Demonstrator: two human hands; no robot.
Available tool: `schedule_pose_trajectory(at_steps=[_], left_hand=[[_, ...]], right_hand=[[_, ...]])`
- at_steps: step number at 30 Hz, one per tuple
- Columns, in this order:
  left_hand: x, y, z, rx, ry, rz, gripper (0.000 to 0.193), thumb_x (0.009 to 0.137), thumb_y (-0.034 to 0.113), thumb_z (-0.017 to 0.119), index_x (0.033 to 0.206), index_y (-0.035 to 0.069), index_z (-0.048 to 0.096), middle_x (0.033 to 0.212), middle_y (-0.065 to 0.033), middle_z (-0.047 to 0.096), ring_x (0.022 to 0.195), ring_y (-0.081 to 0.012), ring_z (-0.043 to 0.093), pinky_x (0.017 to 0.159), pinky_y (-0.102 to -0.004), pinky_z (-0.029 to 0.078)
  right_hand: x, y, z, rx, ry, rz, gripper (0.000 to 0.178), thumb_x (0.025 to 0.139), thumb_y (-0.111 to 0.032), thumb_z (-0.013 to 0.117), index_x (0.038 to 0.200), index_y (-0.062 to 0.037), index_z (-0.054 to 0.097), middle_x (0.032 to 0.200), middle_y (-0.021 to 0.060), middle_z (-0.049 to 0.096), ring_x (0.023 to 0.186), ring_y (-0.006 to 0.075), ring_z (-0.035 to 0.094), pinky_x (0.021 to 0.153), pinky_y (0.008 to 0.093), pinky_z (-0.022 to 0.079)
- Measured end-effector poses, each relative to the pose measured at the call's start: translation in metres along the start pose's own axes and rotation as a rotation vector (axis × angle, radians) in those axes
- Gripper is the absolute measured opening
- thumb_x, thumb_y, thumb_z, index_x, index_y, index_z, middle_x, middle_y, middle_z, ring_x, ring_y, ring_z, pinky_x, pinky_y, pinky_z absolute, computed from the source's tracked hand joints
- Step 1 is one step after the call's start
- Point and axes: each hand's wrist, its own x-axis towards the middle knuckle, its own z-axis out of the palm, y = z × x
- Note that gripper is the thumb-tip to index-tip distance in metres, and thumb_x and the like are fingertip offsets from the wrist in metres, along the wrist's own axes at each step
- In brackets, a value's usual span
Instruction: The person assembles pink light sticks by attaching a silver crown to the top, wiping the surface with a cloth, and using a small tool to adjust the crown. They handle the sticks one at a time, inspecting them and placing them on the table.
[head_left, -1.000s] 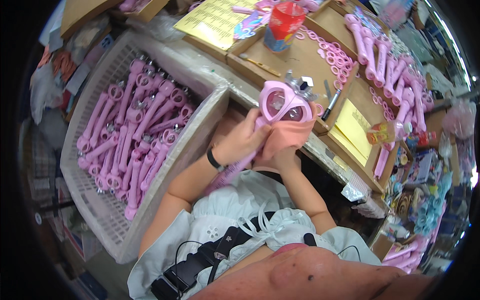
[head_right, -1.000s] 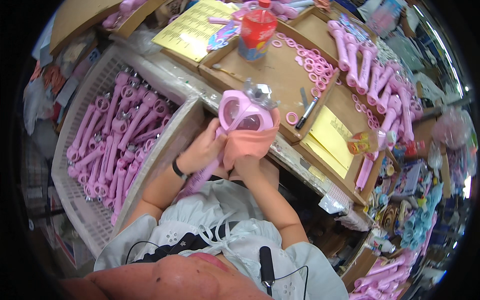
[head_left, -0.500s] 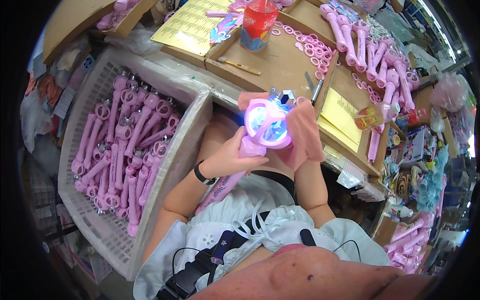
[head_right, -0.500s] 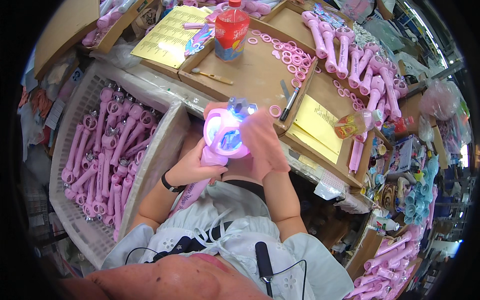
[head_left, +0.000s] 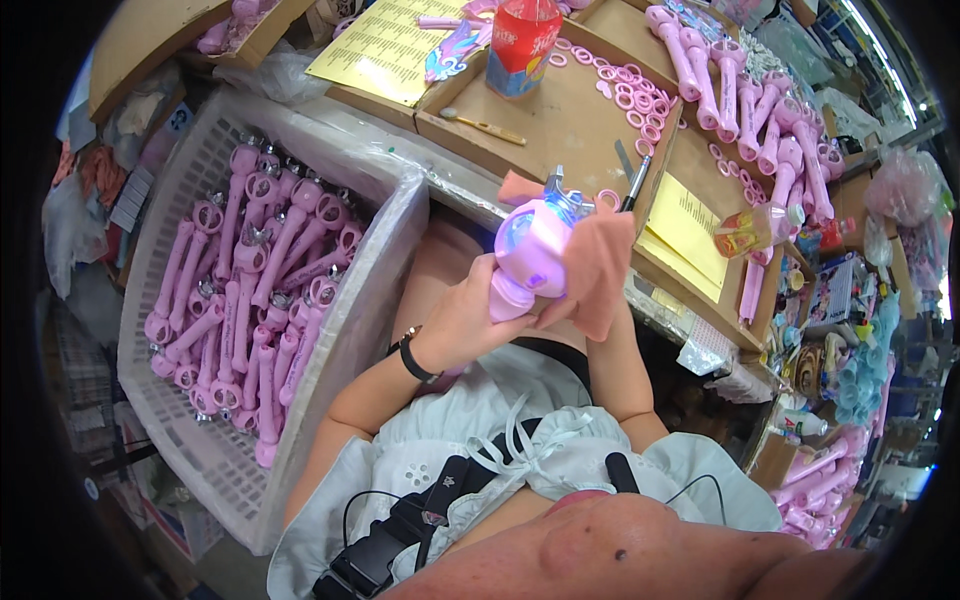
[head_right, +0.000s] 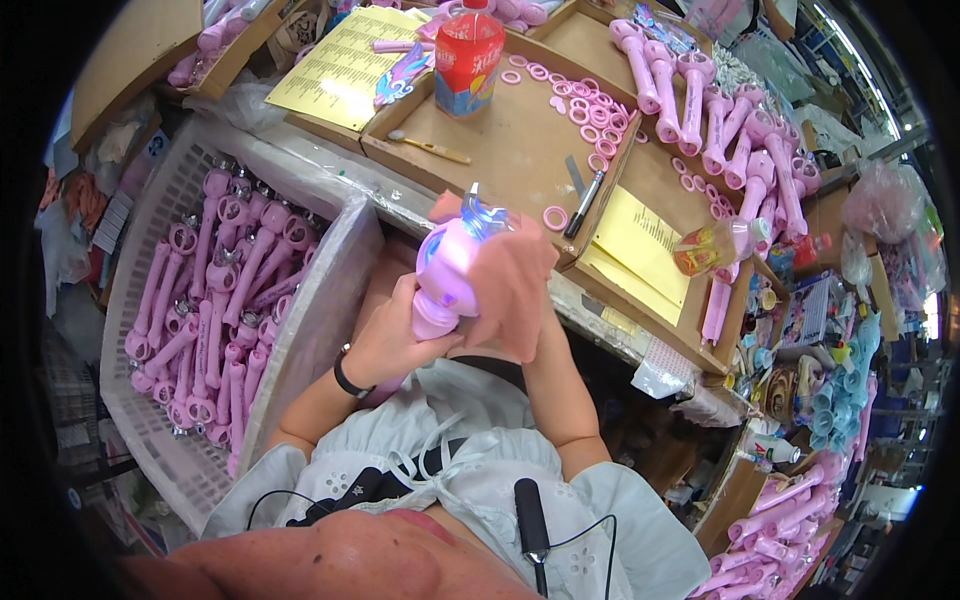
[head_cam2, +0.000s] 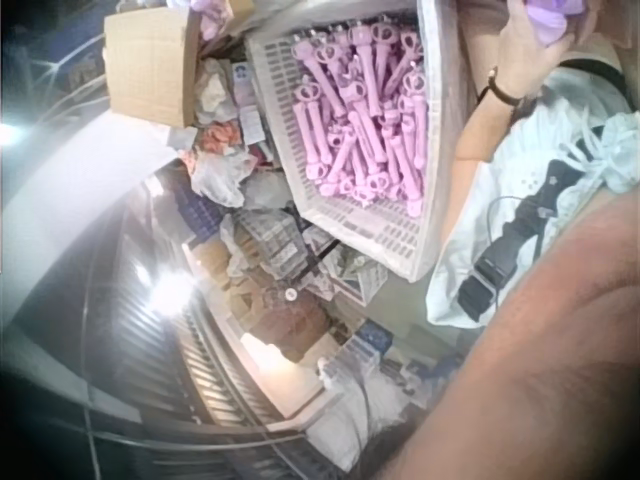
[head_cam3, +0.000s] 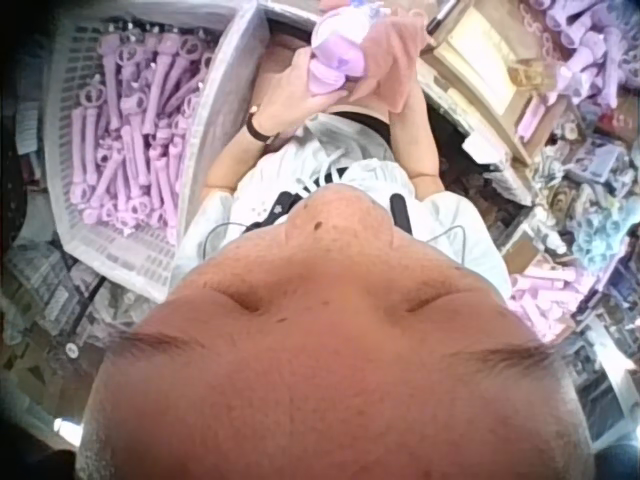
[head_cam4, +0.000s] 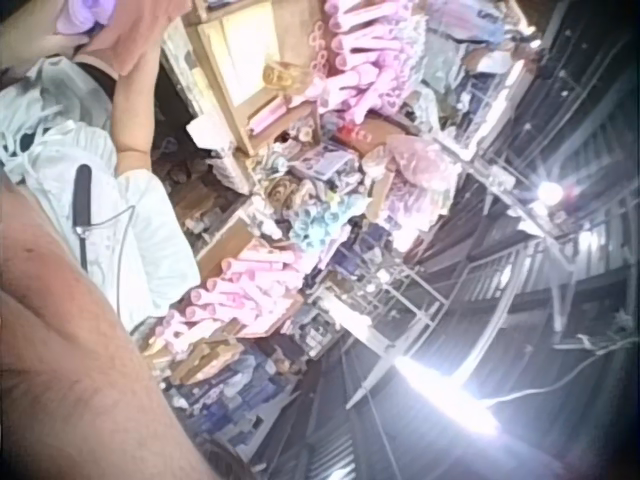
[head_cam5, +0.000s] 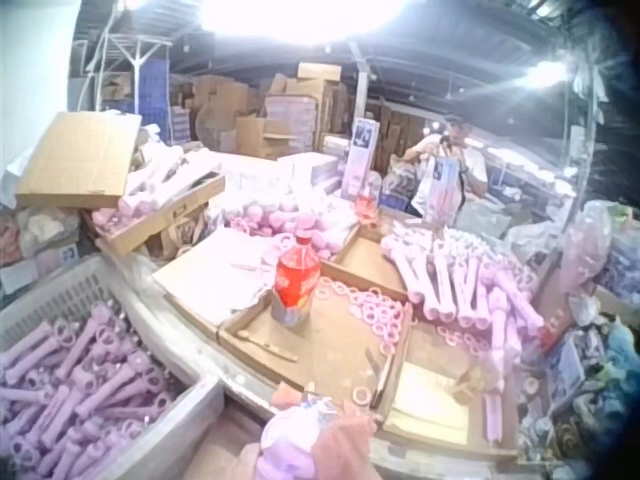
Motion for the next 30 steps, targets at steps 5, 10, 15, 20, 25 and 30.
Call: schedule_pose_trajectory(at_steps=[5, 10, 15, 20, 25, 30], left_hand=[[0.016, -0.02, -0.008, -1.005, -0.62, -0.15, 0.053, 0.076, 0.013, 0.071, 0.118, 0.004, 0.041, 0.082, -0.0064, 0.056, 0.052, -0.0154, 0.057, 0.046, -0.0278, 0.046], [0.011, -0.015, 0.0, -0.427, -0.121, 0.032, 0.053, 0.076, 0.019, 0.073, 0.116, 0.0, 0.043, 0.094, -0.0107, 0.06, 0.076, -0.0185, 0.062, 0.066, -0.029, 0.05], [0.012, -0.006, 0.001, -0.078, 0.063, 0.069, 0.066, 0.076, 0.029, 0.074, 0.119, -0.006, 0.039, 0.107, -0.0206, 0.059, 0.097, -0.0271, 0.061, 0.081, -0.0341, 0.048], [0.019, -0.012, 0.001, -0.14, 0.016, 0.008, 0.066, 0.076, 0.028, 0.071, 0.121, -0.004, 0.036, 0.108, -0.0231, 0.057, 0.098, -0.0321, 0.06, 0.082, -0.0377, 0.047], [0.014, -0.011, 0.002, 0.079, 0.098, -0.054, 0.063, 0.077, 0.026, 0.068, 0.12, -0.003, 0.034, 0.107, -0.0262, 0.056, 0.096, -0.0384, 0.059, 0.079, -0.0415, 0.047], [0.012, -0.012, 0.011, 0.234, 0.181, 0.056, 0.061, 0.076, 0.022, 0.068, 0.119, -0.003, 0.033, 0.101, -0.0268, 0.055, 0.089, -0.0448, 0.057, 0.073, -0.0456, 0.047]], right_hand=[[-0.011, -0.009, 0.0, 0.691, 0.344, 0.283, 0.022, 0.071, -0.023, 0.064, 0.078, -0.0043, 0.055, 0.08, 0.0117, 0.052, 0.074, 0.029, 0.048, 0.067, 0.0368, 0.036], [-0.009, 0.014, 0.002, 0.185, 0.356, -0.221, 0.015, 0.074, -0.013, 0.059, 0.081, -0.0011, 0.052, 0.077, 0.0126, 0.048, 0.074, 0.0319, 0.045, 0.067, 0.0386, 0.037], [-0.026, 0.003, 0.035, 0.425, 0.394, 0.216, 0.023, 0.076, -0.013, 0.058, 0.095, -0.0013, 0.051, 0.091, 0.0118, 0.049, 0.081, 0.0308, 0.046, 0.074, 0.039, 0.038], [-0.055, -0.037, 0.082, 1.245, 0.373, 0.764, 0.029, 0.08, -0.016, 0.056, 0.105, -0.0034, 0.049, 0.097, 0.0099, 0.049, 0.089, 0.0278, 0.047, 0.08, 0.0365, 0.039], [-0.059, -0.017, 0.077, 1.085, 0.318, 0.772, 0.035, 0.084, -0.018, 0.054, 0.116, -0.0055, 0.046, 0.102, 0.008, 0.049, 0.096, 0.0249, 0.049, 0.086, 0.0341, 0.04], [-0.038, 0.023, 0.053, 0.052, 0.196, 0.058, 0.037, 0.079, -0.014, 0.058, 0.114, -0.0052, 0.047, 0.098, 0.0075, 0.049, 0.096, 0.024, 0.048, 0.087, 0.0327, 0.04]])
